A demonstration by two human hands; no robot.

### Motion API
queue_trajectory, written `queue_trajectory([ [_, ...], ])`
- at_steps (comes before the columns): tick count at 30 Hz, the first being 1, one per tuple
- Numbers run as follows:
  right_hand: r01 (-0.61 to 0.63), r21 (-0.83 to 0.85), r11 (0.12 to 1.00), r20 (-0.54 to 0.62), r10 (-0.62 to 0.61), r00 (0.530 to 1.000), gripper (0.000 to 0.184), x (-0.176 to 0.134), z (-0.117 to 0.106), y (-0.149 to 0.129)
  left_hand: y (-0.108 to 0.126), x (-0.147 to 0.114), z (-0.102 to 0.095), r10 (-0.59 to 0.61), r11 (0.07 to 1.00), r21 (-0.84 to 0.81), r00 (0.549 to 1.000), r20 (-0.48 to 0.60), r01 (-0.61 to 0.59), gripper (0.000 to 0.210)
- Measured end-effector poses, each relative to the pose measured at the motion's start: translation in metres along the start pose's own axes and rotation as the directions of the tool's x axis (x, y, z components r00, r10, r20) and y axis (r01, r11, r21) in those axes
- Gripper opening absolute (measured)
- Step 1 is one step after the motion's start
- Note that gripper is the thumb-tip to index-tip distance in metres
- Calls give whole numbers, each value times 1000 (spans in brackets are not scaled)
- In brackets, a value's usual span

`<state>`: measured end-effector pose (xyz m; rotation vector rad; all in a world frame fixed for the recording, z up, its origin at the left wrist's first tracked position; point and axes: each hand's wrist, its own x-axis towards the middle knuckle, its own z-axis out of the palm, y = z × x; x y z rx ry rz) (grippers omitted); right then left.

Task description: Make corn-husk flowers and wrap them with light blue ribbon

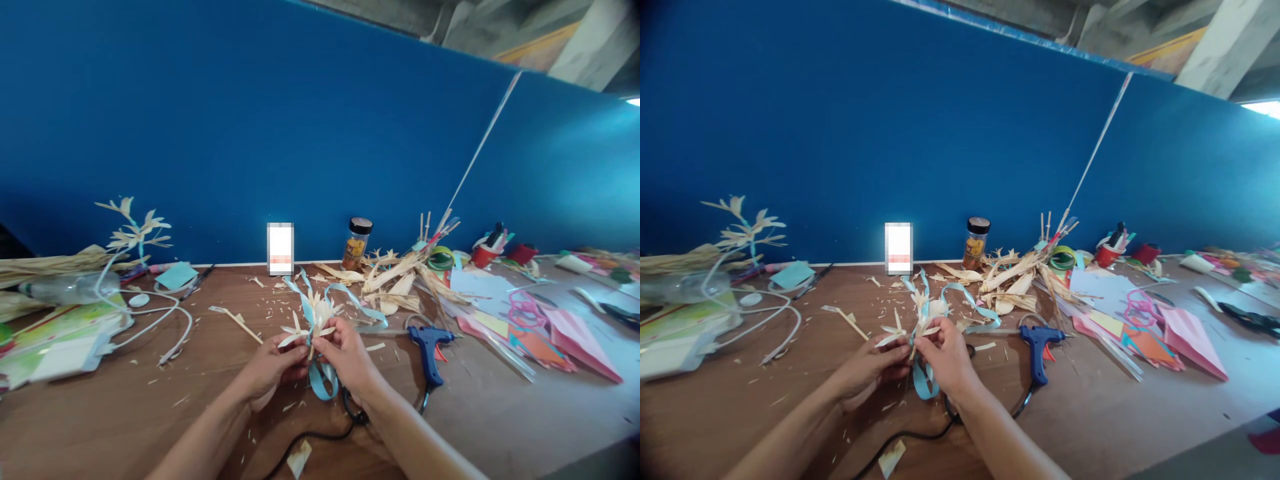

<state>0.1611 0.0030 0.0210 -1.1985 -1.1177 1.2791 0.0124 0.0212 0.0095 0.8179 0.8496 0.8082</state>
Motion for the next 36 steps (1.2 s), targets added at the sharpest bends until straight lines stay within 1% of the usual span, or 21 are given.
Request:
queue_trajectory([
  [6, 30, -22, 999, 1, -30, 1000, 19, 1, -2, 4, -2, 0, 0, -7, 1000, -19, 1000, 15, 7, 17],
  [8, 49, -37, 998, -5, -50, 999, 18, 1, -2, 5, -3, 0, 0, -9, 999, -34, 1000, 2, 9, 17],
  [12, 81, -78, 994, -33, -84, 996, 18, 0, 0, 5, -2, 0, 2, -26, 998, -63, 999, -28, 24, 19],
  [17, 141, -144, 979, -76, -153, 985, 18, -4, 4, 1, -1, 0, 4, -46, 997, -69, 999, -24, 44, 19],
  [20, 155, -193, 969, -118, -180, 977, 17, -5, 6, -1, -1, -2, 5, -16, 998, -62, 1000, 2, 16, 18],
  [22, 158, -206, 966, -140, -189, 972, 18, -5, 6, -1, -1, -3, 6, 4, 999, -52, 999, 48, -2, 19],
  [24, 162, -197, 967, -140, -192, 971, 18, -4, 6, 0, -1, -2, 6, 20, 999, -42, 996, 84, -16, 21],
  [26, 163, -177, 971, -132, -187, 973, 19, -4, 6, 1, -3, -1, 7, 35, 999, -36, 995, 91, -32, 24],
  [29, 157, -162, 974, -134, -179, 975, 20, -3, 7, 2, -5, 1, 7, 59, 998, -36, 995, 79, -56, 25],
  [36, 156, -112, 981, -134, -171, 976, 21, -1, 8, 3, -5, 0, 9, 71, 996, -48, 997, 36, -69, 23],
])
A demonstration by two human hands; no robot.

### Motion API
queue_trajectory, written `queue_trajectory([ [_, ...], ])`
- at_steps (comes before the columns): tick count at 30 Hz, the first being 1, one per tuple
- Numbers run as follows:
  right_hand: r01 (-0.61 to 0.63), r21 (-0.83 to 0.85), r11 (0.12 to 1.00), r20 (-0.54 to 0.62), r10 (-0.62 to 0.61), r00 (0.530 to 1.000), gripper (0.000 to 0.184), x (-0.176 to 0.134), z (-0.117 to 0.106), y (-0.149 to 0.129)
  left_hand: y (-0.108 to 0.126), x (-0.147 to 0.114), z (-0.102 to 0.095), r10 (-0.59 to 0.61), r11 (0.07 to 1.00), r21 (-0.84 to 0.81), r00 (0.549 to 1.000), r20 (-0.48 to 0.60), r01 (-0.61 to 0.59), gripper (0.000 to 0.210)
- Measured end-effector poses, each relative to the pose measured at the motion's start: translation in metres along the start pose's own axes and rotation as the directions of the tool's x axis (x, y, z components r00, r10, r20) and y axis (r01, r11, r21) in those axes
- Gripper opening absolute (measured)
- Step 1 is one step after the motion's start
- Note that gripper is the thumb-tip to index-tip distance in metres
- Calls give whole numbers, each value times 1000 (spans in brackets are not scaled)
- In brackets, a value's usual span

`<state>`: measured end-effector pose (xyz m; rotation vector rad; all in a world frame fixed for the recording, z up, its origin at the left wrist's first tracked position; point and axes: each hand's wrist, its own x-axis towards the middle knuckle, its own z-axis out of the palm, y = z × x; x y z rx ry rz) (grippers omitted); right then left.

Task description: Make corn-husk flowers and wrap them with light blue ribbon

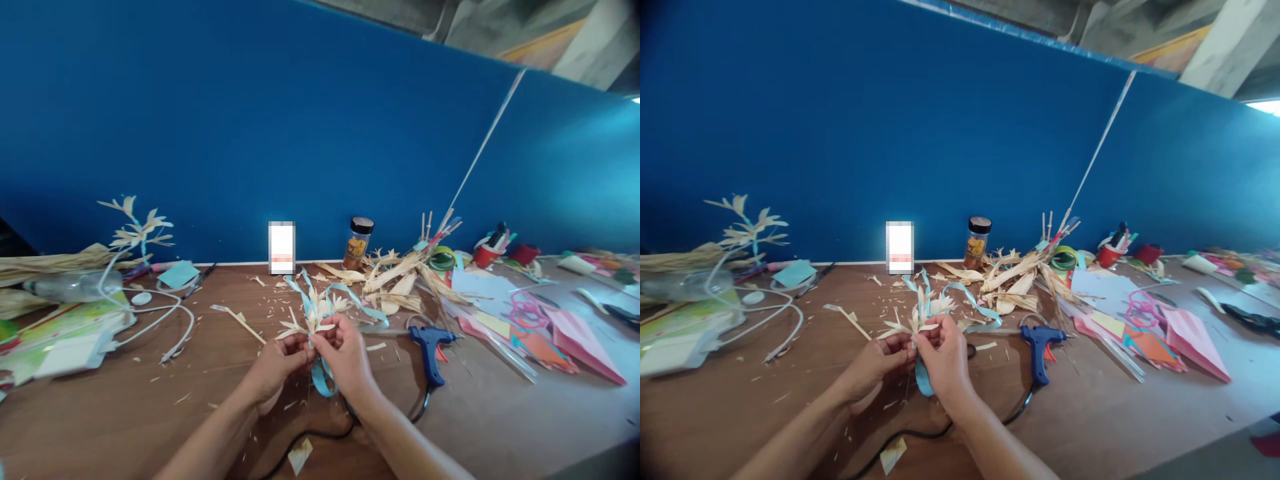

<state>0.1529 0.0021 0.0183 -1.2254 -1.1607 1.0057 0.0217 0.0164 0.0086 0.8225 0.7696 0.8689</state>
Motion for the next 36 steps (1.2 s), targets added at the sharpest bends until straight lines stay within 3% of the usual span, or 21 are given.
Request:
queue_trajectory([
  [8, -21, 68, 997, 43, 18, 999, 21, 4, -2, 5, 1, 0, 0, 14, 998, -55, 998, -62, -17, 31],
  [12, 55, -62, 997, 11, -55, 998, 17, 4, -5, 5, 4, 1, -2, -2, 993, -120, 993, -116, -12, 33],
  [15, 106, -144, 984, 83, -94, 992, 17, 3, -6, 2, 7, 1, -3, -12, 992, -128, 991, -131, -5, 31],
  [21, 124, -155, 980, 220, -88, 971, 18, -2, -3, 1, 8, 1, -3, -6, 992, -129, 996, -92, -6, 32],
  [31, 100, -153, 983, 134, -79, 988, 13, -1, -4, 6, 7, 2, -5, -6, 992, -124, 997, -83, -4, 30],
  [36, 80, -121, 989, 147, -61, 987, 16, -2, -2, 6, 8, -1, -2, 0, 996, -91, 998, -62, -5, 31],
])
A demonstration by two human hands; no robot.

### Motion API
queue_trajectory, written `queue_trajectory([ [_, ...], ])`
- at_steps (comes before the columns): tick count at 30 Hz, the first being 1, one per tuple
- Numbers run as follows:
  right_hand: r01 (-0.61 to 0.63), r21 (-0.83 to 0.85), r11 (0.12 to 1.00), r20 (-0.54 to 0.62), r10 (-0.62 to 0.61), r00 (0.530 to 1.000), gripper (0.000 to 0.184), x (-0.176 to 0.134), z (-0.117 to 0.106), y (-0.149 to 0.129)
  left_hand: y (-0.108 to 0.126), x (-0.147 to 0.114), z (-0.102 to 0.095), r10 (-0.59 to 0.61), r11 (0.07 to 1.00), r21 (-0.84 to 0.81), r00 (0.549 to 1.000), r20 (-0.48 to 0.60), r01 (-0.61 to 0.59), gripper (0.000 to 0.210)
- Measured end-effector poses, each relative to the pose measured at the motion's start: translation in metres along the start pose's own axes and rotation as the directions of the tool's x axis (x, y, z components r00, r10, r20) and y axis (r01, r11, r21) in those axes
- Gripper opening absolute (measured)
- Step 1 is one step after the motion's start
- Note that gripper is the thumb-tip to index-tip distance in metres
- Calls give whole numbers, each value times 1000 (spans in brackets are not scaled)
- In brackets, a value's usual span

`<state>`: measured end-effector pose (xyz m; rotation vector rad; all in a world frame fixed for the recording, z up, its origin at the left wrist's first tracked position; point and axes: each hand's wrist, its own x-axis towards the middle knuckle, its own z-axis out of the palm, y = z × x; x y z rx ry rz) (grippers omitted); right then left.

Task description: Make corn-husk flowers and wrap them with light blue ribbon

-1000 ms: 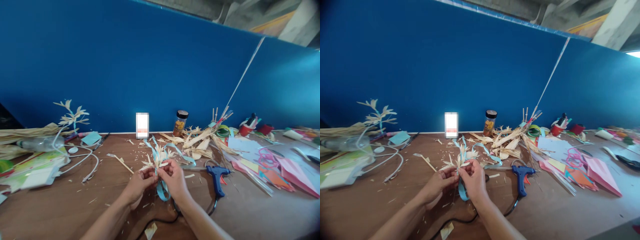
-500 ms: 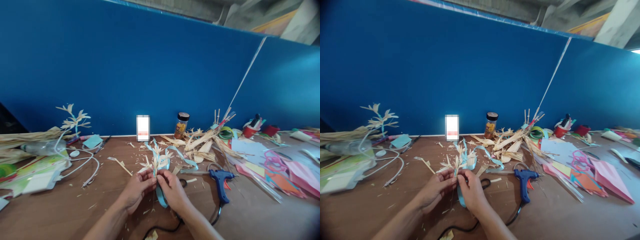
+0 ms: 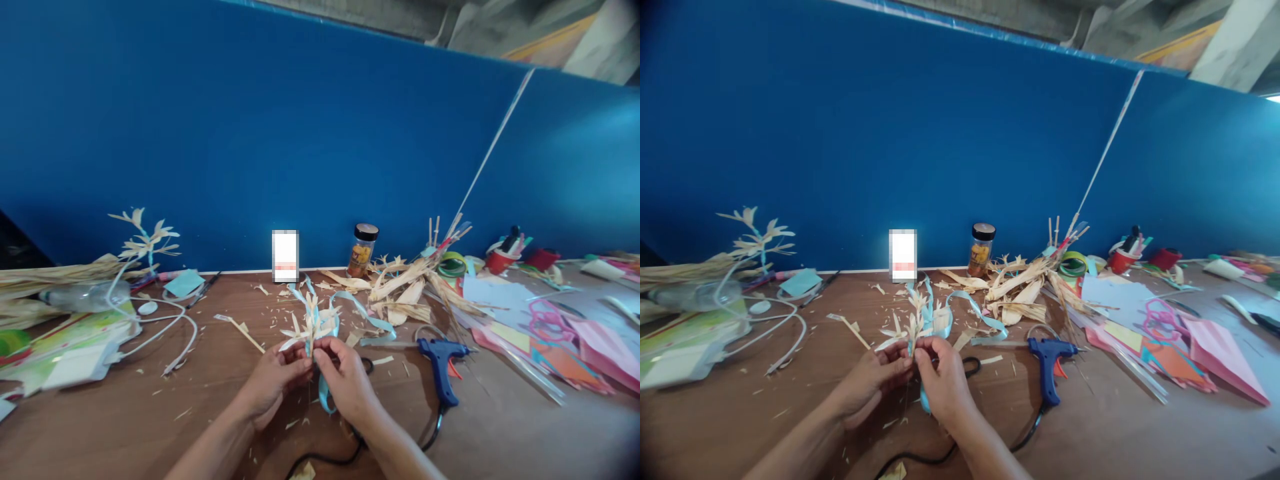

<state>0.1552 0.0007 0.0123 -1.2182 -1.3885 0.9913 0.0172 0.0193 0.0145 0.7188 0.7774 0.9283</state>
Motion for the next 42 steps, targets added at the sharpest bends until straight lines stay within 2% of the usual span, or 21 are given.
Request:
queue_trajectory([
  [7, 14, 4, 1000, 12, -14, 1000, 13, 1, 0, 0, -4, 0, -1, 0, 1000, 21, 1000, 3, -1, 27],
  [17, -2, 47, 999, -24, 3, 1000, 16, -1, 2, 5, -2, 2, -5, 23, 994, 110, 992, -127, -9, 22],
  [20, 4, 52, 999, -59, -1, 998, 16, 1, 1, 5, -2, 3, -5, 23, 995, 104, 992, -125, -10, 22],
  [22, 1, 1, 1000, -61, -1, 998, 14, 0, -1, 4, -2, 4, -5, 37, 996, 90, 993, -116, -27, 19],
  [27, -12, -263, 965, -20, 7, 1000, 12, -3, -4, -3, 1, 5, -4, 39, 997, 69, 992, -124, -31, 16],
  [31, -42, -272, 962, -9, 41, 999, 14, -6, -3, -7, 5, 6, -6, 7, 998, 58, 995, -103, -1, 15],
  [34, -55, -231, 971, 6, 58, 998, 16, -9, -1, -9, 7, 5, -7, 68, 993, 101, 992, -102, -58, 19],
  [37, -18, -231, 973, 15, 22, 1000, 16, -12, 0, -15, 9, 4, -7, 222, 956, 235, 957, -186, -176, 25],
  [40, 134, -292, 947, 68, -119, 991, 15, -17, 0, -29, 10, 4, -7, 349, 912, 314, 902, -255, -265, 30],
  [42, 258, -351, 900, 144, -220, 965, 14, -21, -4, -45, 12, 5, -7, 376, 909, 297, 884, -279, -293, 32],
])
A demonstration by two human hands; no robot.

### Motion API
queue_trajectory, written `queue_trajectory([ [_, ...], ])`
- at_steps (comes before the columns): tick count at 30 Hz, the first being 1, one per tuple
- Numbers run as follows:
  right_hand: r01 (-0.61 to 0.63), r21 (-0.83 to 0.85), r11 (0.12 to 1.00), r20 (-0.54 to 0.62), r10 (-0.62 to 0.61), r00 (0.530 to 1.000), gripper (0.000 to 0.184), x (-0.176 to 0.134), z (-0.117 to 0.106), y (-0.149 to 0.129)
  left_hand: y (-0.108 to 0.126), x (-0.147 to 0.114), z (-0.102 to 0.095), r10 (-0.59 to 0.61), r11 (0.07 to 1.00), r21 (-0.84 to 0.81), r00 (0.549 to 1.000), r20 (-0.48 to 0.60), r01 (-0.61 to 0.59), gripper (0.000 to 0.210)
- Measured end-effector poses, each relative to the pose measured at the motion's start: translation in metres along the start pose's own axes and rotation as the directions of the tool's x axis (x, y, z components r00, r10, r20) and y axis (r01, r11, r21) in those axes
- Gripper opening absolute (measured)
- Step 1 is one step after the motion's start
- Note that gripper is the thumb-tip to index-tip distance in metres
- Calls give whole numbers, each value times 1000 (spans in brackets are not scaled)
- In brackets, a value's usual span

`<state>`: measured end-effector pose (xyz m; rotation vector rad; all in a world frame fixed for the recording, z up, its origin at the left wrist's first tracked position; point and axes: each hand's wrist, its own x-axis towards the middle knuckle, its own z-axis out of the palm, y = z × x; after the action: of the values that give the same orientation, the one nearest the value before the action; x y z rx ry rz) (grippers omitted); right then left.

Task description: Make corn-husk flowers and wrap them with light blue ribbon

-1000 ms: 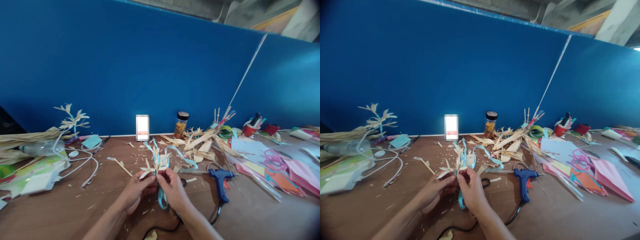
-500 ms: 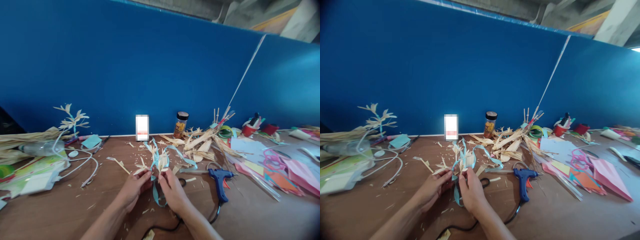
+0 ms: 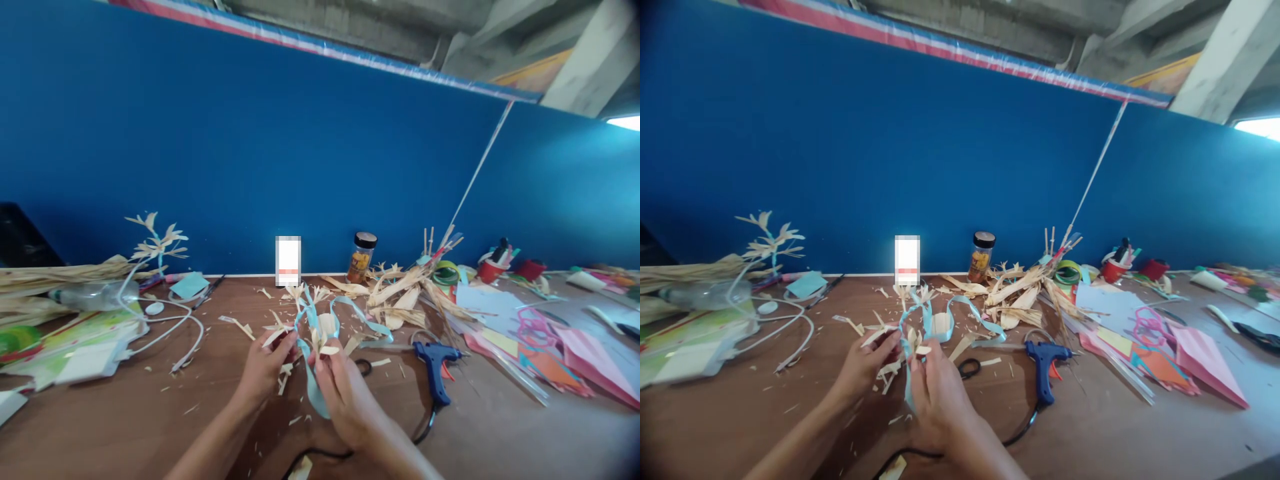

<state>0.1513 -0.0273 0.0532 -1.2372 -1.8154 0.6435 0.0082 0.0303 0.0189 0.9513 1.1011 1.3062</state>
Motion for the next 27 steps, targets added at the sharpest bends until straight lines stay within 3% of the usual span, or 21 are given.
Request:
queue_trajectory([
  [3, 159, -141, 977, 124, -142, 982, 17, -3, -15, -21, 3, 2, -1, 47, 999, -15, 999, -14, -47, 30],
  [5, 291, -195, 936, 219, -248, 944, 17, -8, -20, -31, 7, 2, -2, 108, 994, -7, 994, -25, -109, 28],
  [9, 447, -27, 894, 359, -409, 839, 14, -21, -11, -34, 18, -1, -4, 220, 958, -156, 967, -132, -239, 25],
  [10, 428, 42, 903, 373, -412, 831, 15, -24, -8, -35, 21, -1, -5, 230, 937, -232, 961, -151, -261, 24],
  [12, 271, 197, 942, 416, -330, 847, 16, -28, -4, -38, 27, 0, -7, 213, 886, -388, 966, -149, -255, 25],
  [14, 27, 300, 954, 497, -180, 849, 13, -29, -10, -45, 32, 2, -11, 165, 838, -510, 981, -103, -195, 25],
  [17, -116, 353, 929, 470, -69, 880, 20, -23, -28, -55, 36, 2, -14, 93, 811, -579, 996, -6, -79, 24],
  [19, -198, 494, 847, 341, 20, 940, 17, -13, -37, -54, 38, 0, -14, 63, 816, -577, 996, 64, -15, 22],
  [21, -209, 662, 720, 250, 51, 967, 12, 0, -39, -45, 41, -6, -13, 70, 837, -548, 989, 128, 12, 17],
  [24, -287, 781, 555, 248, 146, 958, 5, 18, -30, -23, 46, -14, -9, 111, 894, -447, 975, 195, -12, 13],
  [27, -325, 789, 521, 240, 226, 944, 8, 27, -15, -6, 48, -17, -7, 127, 935, -352, 967, 221, -42, 18],
])
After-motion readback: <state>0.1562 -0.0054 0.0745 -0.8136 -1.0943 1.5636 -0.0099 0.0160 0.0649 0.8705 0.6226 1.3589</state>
